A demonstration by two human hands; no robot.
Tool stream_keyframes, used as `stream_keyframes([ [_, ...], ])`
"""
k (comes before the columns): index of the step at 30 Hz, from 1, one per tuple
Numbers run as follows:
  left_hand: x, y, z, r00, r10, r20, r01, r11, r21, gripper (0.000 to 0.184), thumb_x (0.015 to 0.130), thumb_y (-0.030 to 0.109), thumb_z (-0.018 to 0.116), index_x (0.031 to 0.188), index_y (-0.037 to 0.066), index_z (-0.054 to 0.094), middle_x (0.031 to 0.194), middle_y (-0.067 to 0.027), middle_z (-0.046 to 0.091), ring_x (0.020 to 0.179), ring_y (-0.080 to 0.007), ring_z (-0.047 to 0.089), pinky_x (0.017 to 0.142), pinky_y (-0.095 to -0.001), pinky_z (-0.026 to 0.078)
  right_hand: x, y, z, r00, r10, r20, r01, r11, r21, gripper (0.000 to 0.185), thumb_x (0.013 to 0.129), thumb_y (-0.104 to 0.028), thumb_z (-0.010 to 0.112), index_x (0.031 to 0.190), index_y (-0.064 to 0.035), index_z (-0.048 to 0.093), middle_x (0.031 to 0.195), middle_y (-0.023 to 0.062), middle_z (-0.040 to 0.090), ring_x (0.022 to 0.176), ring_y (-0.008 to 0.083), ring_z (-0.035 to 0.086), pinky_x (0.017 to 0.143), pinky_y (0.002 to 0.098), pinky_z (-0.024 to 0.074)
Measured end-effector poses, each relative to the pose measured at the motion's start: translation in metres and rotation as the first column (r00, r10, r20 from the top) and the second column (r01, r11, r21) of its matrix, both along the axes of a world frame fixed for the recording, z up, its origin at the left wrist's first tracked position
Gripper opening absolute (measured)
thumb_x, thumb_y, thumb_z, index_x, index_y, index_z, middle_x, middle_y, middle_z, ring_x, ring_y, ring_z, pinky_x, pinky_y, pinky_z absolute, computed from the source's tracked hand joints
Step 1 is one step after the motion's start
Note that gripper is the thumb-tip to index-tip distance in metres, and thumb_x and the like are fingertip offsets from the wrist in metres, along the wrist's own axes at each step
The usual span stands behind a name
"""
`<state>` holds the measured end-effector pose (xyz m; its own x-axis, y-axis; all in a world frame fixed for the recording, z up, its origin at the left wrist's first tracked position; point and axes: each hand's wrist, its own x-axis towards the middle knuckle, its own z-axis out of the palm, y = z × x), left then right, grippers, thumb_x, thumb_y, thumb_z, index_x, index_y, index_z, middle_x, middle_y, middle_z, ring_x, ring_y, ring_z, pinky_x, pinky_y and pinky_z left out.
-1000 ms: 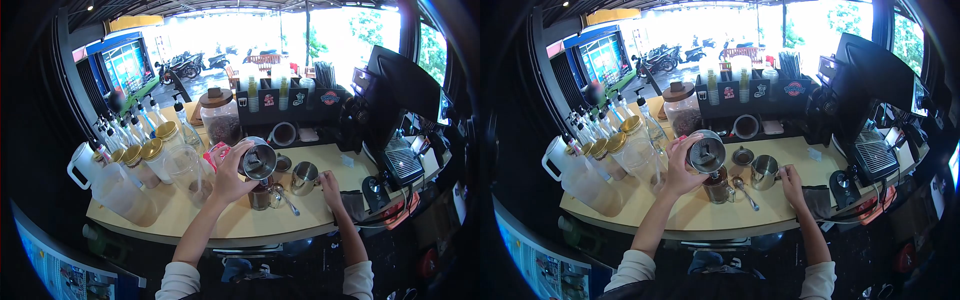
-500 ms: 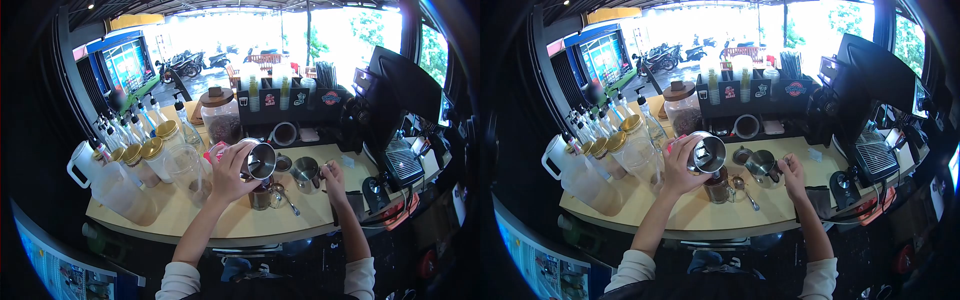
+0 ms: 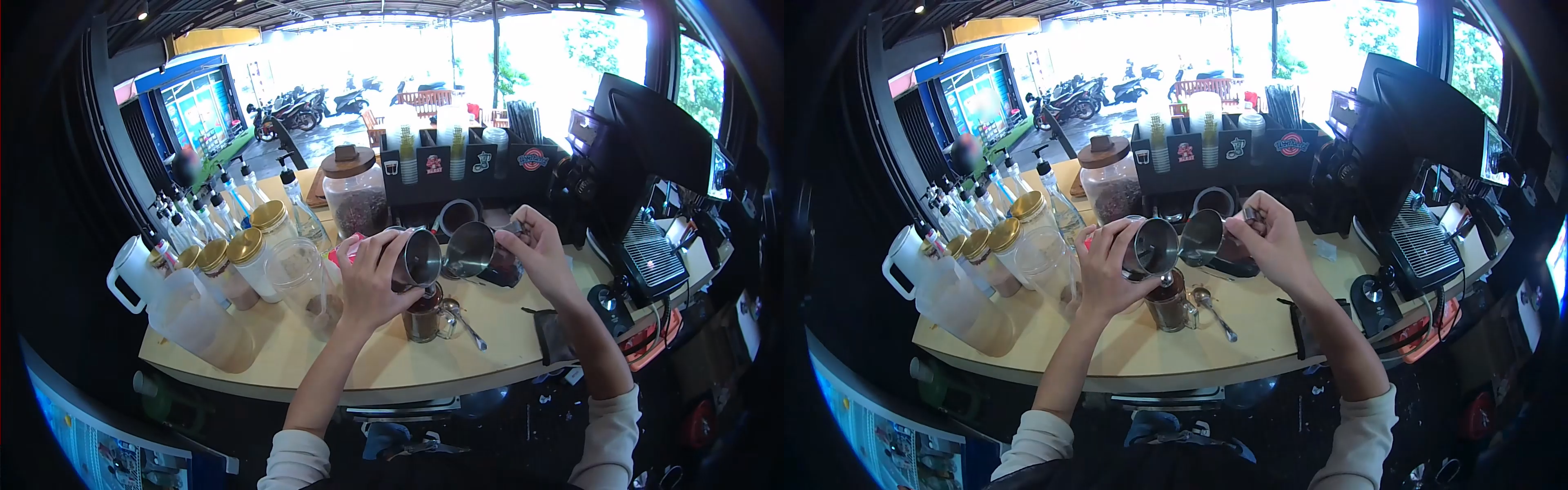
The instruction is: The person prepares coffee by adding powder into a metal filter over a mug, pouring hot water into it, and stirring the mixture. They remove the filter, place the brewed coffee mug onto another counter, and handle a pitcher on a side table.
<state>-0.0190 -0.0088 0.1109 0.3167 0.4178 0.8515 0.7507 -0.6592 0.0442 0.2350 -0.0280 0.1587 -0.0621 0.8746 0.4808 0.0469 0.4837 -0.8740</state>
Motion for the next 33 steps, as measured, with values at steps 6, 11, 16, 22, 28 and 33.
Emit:
stream_keyframes([
  [6,0.001,-0.003,0.001,1.0,0.029,0.006,-0.029,0.999,-0.016,0.081,0.049,0.035,0.083,0.123,0.015,0.056,0.116,-0.0011,0.054,0.107,-0.0199,0.054,0.101,-0.0472,0.029,-0.009,0.003,0.015,0.981,-0.057,0.184,0.06,0.998,-0.009,0.02,0.087,-0.008,0.065,0.079,-0.0045,0.046,0.064,-0.0063,0.043,0.058,-0.0005,0.037,0.051,0.0192,0.0341],
  [11,0.001,-0.005,0.001,0.999,0.035,0.004,-0.034,0.999,-0.041,0.081,0.05,0.035,0.082,0.123,0.014,0.056,0.115,-0.002,0.054,0.107,-0.0207,0.054,0.1,-0.0473,0.029,-0.015,0.006,0.02,0.959,-0.1,0.264,0.098,0.995,0.021,0.022,0.085,-0.007,0.066,0.078,-0.003,0.046,0.063,-0.0048,0.043,0.059,0.0002,0.036,0.052,0.0211,0.0344],
  [16,0.003,-0.004,0.0,0.999,0.03,0.018,-0.03,0.998,-0.049,0.081,0.05,0.036,0.082,0.124,0.014,0.055,0.114,-0.0027,0.055,0.106,-0.021,0.055,0.099,-0.0469,0.03,-0.019,0.007,0.026,0.938,-0.125,0.323,0.114,0.992,0.052,0.022,0.084,-0.007,0.066,0.078,-0.0023,0.045,0.062,-0.0036,0.042,0.06,0.0014,0.036,0.053,0.0221,0.0349],
  [22,0.003,-0.004,-0.002,0.999,0.03,0.029,-0.028,0.998,-0.059,0.081,0.05,0.035,0.082,0.124,0.013,0.055,0.113,-0.003,0.055,0.104,-0.0217,0.055,0.098,-0.046,0.031,-0.018,0.014,0.025,0.916,-0.145,0.374,0.124,0.989,0.078,0.024,0.084,-0.007,0.067,0.078,-0.0013,0.044,0.064,-0.0015,0.045,0.061,0.0025,0.038,0.053,0.023,0.0366],
  [28,0.004,-0.004,-0.002,0.999,0.031,0.04,-0.029,0.997,-0.071,0.082,0.049,0.034,0.082,0.123,0.013,0.055,0.113,-0.0033,0.055,0.105,-0.0219,0.055,0.098,-0.0456,0.031,-0.026,0.007,0.034,0.944,-0.097,0.314,0.099,0.995,0.01,0.024,0.084,-0.007,0.067,0.079,0.0001,0.044,0.067,0.0025,0.051,0.064,0.0035,0.047,0.056,0.0244,0.0421],
  [33,0.004,-0.007,-0.001,0.998,0.027,0.053,-0.022,0.995,-0.096,0.081,0.048,0.033,0.083,0.122,0.013,0.056,0.112,-0.0032,0.055,0.107,-0.0213,0.054,0.099,-0.0445,0.03,-0.023,0.015,0.03,0.92,-0.141,0.366,0.126,0.99,0.066,0.026,0.083,-0.01,0.068,0.078,0.0006,0.044,0.067,0.0048,0.051,0.064,0.0057,0.047,0.057,0.0269,0.0429],
])
